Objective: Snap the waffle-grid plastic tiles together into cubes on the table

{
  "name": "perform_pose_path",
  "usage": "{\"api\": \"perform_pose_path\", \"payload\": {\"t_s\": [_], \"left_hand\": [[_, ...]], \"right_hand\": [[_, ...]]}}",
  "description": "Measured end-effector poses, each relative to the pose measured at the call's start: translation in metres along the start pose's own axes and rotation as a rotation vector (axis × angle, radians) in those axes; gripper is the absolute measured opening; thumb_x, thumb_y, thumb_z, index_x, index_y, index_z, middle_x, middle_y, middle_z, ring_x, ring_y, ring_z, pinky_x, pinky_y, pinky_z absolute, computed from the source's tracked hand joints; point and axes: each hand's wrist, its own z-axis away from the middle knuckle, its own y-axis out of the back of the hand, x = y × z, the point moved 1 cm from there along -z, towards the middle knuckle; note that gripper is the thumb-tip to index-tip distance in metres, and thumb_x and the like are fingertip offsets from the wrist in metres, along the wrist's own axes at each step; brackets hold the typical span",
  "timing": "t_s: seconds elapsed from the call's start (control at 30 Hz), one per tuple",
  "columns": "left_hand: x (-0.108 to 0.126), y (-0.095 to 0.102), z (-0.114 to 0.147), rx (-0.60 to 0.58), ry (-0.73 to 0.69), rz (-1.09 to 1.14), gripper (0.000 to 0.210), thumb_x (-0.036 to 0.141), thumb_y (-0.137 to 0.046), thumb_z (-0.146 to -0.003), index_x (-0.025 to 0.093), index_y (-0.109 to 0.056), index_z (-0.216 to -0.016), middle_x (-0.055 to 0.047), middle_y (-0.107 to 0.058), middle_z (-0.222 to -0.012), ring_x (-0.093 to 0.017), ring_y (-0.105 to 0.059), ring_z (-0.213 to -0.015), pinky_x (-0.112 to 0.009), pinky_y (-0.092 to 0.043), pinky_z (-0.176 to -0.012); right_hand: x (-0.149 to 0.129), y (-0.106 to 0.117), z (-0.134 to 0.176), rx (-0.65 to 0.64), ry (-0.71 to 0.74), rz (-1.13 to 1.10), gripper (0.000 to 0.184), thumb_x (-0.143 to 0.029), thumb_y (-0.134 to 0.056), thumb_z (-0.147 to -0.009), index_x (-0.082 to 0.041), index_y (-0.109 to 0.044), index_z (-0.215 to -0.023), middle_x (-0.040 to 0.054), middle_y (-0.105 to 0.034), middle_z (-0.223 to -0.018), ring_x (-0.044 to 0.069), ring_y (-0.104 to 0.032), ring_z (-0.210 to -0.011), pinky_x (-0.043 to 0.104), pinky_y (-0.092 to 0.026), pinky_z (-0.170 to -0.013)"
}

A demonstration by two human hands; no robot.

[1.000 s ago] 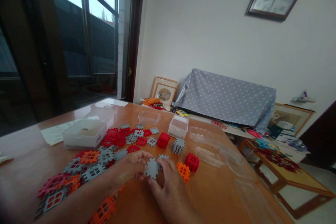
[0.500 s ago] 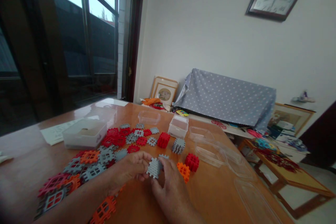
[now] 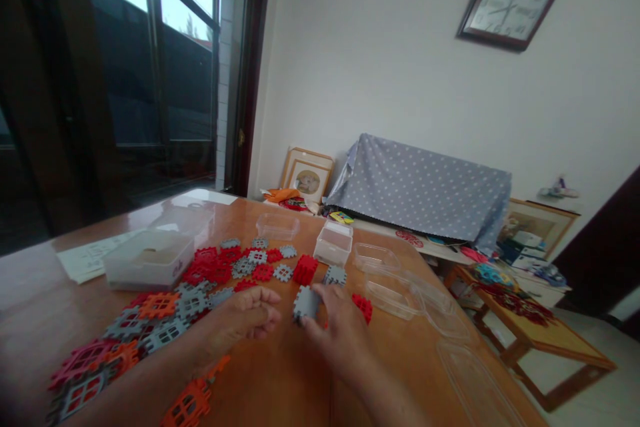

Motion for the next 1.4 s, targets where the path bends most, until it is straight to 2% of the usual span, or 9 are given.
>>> {"api": "perform_pose_path", "payload": {"t_s": [0.17,0.33,0.43,0.6,0.93,1.13,1.3,1.4], "left_hand": [[0.001,0.006,-0.003,0.086,-0.02,-0.053,0.03,0.038,-0.062,-0.08,0.018,-0.06,-0.102,-0.005,-0.071,-0.092,-0.016,-0.062,-0.079,-0.027,-0.044,-0.07],[0.002,0.009,-0.002,0.094,-0.041,-0.085,0.027,0.039,-0.059,-0.081,0.019,-0.06,-0.099,-0.005,-0.072,-0.093,-0.016,-0.062,-0.079,-0.027,-0.043,-0.07],[0.0,0.012,-0.003,0.092,-0.04,-0.07,0.03,0.042,-0.061,-0.081,0.019,-0.059,-0.1,-0.005,-0.071,-0.092,-0.016,-0.061,-0.078,-0.027,-0.043,-0.07],[-0.002,0.015,-0.006,0.104,-0.018,-0.05,0.032,0.043,-0.062,-0.079,0.019,-0.059,-0.101,-0.004,-0.071,-0.091,-0.016,-0.062,-0.078,-0.027,-0.044,-0.07],[-0.001,0.014,-0.004,0.112,-0.041,-0.016,0.029,0.041,-0.065,-0.078,0.019,-0.061,-0.097,-0.003,-0.072,-0.088,-0.015,-0.063,-0.075,-0.026,-0.043,-0.068],[0.001,0.021,-0.008,0.167,-0.034,-0.011,0.034,0.042,-0.068,-0.074,0.018,-0.062,-0.098,-0.004,-0.073,-0.088,-0.016,-0.063,-0.074,-0.027,-0.044,-0.067],[0.011,0.03,-0.002,0.249,-0.107,0.048,0.032,0.042,-0.067,-0.078,0.018,-0.063,-0.099,-0.005,-0.073,-0.092,-0.017,-0.065,-0.08,-0.027,-0.046,-0.071],[0.018,0.038,0.002,0.313,-0.155,0.102,0.032,0.04,-0.068,-0.08,0.017,-0.064,-0.101,-0.007,-0.073,-0.095,-0.017,-0.066,-0.082,-0.028,-0.048,-0.074]], "right_hand": [[0.05,0.026,-0.042,-0.068,-0.129,0.086,0.046,-0.033,-0.067,-0.082,-0.022,-0.064,-0.127,0.0083,-0.07,-0.122,0.027,-0.063,-0.112,0.043,-0.047,-0.101],[0.093,0.031,-0.068,-0.107,-0.171,0.094,0.038,-0.031,-0.068,-0.079,-0.023,-0.072,-0.116,0.0066,-0.075,-0.112,0.027,-0.068,-0.104,0.039,-0.05,-0.095],[0.106,0.03,-0.073,-0.131,-0.181,0.102,0.037,-0.032,-0.069,-0.077,-0.023,-0.074,-0.113,0.0066,-0.076,-0.11,0.026,-0.069,-0.101,0.038,-0.05,-0.094],[0.112,0.029,-0.074,-0.155,-0.175,0.13,0.04,-0.032,-0.07,-0.077,-0.025,-0.074,-0.116,0.0067,-0.074,-0.118,0.027,-0.067,-0.109,0.038,-0.047,-0.099],[0.107,0.028,-0.068,-0.148,-0.166,0.148,0.045,-0.03,-0.07,-0.08,-0.023,-0.069,-0.124,0.0084,-0.074,-0.119,0.028,-0.068,-0.11,0.041,-0.049,-0.098],[0.094,0.037,-0.062,-0.074,-0.146,0.151,0.042,-0.034,-0.065,-0.085,-0.023,-0.067,-0.125,0.0092,-0.069,-0.129,0.028,-0.062,-0.122,0.046,-0.045,-0.106],[0.047,0.035,-0.034,0.038,-0.1,0.137,0.039,-0.038,-0.057,-0.092,-0.024,-0.064,-0.127,0.009,-0.067,-0.131,0.027,-0.059,-0.124,0.048,-0.043,-0.109],[0.003,0.021,-0.004,-0.005,0.004,0.047,0.038,-0.039,-0.057,-0.093,-0.026,-0.063,-0.128,0.0075,-0.067,-0.13,0.027,-0.06,-0.123,0.048,-0.047,-0.106]]}}
